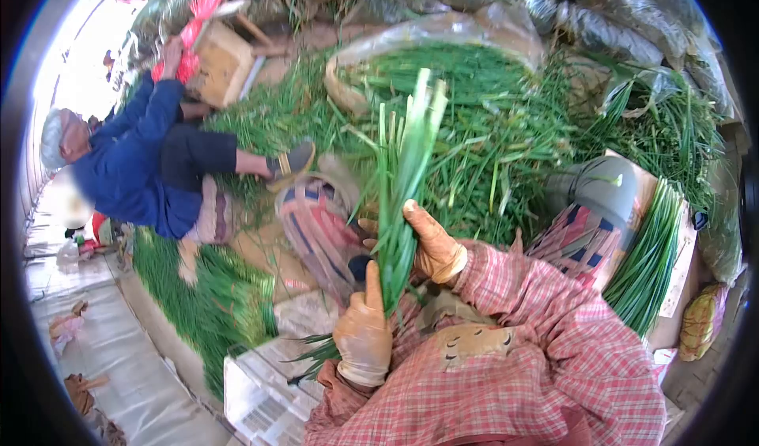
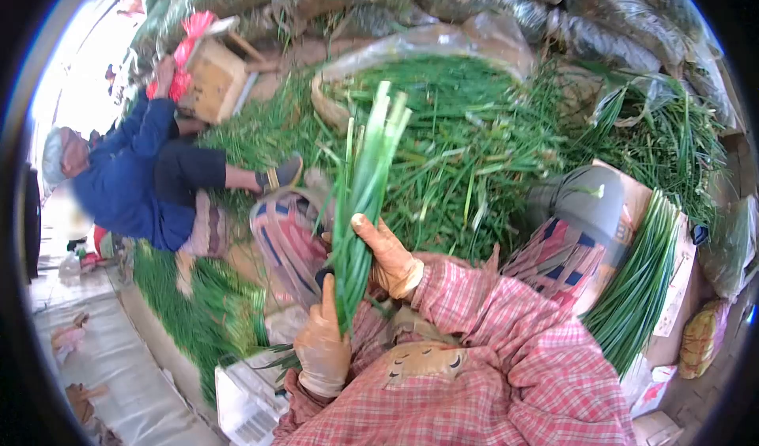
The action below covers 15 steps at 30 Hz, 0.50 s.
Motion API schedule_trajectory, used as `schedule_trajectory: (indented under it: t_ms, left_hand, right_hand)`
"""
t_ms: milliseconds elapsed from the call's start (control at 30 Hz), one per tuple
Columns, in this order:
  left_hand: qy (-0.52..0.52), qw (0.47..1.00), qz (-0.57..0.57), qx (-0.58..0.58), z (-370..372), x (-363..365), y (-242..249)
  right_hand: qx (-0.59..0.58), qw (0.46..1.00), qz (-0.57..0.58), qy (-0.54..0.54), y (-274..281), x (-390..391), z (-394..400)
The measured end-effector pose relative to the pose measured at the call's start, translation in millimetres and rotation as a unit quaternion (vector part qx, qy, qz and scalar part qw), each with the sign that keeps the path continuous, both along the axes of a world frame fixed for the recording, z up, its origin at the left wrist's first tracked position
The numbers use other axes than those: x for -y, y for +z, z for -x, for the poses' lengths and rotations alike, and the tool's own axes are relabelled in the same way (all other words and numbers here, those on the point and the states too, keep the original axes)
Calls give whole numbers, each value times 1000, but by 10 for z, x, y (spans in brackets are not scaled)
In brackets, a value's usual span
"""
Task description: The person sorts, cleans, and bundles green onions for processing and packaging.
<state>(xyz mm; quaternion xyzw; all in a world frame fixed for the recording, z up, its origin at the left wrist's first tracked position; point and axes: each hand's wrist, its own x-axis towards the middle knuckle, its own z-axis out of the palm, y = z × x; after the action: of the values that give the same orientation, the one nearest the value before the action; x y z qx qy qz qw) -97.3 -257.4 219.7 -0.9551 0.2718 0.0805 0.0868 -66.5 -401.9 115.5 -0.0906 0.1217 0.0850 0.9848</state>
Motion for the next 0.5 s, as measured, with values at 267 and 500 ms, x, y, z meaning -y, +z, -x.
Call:
schedule_trajectory:
  t_ms: [267,500]
  left_hand:
    - [-183,978,101,11,-82,1034,47]
    - [-178,685,352,-612,-662,1121,394]
  right_hand:
    - [91,980,-6,-178,467,1134,-42]
    - [178,959,219,-33,1018,2278,330]
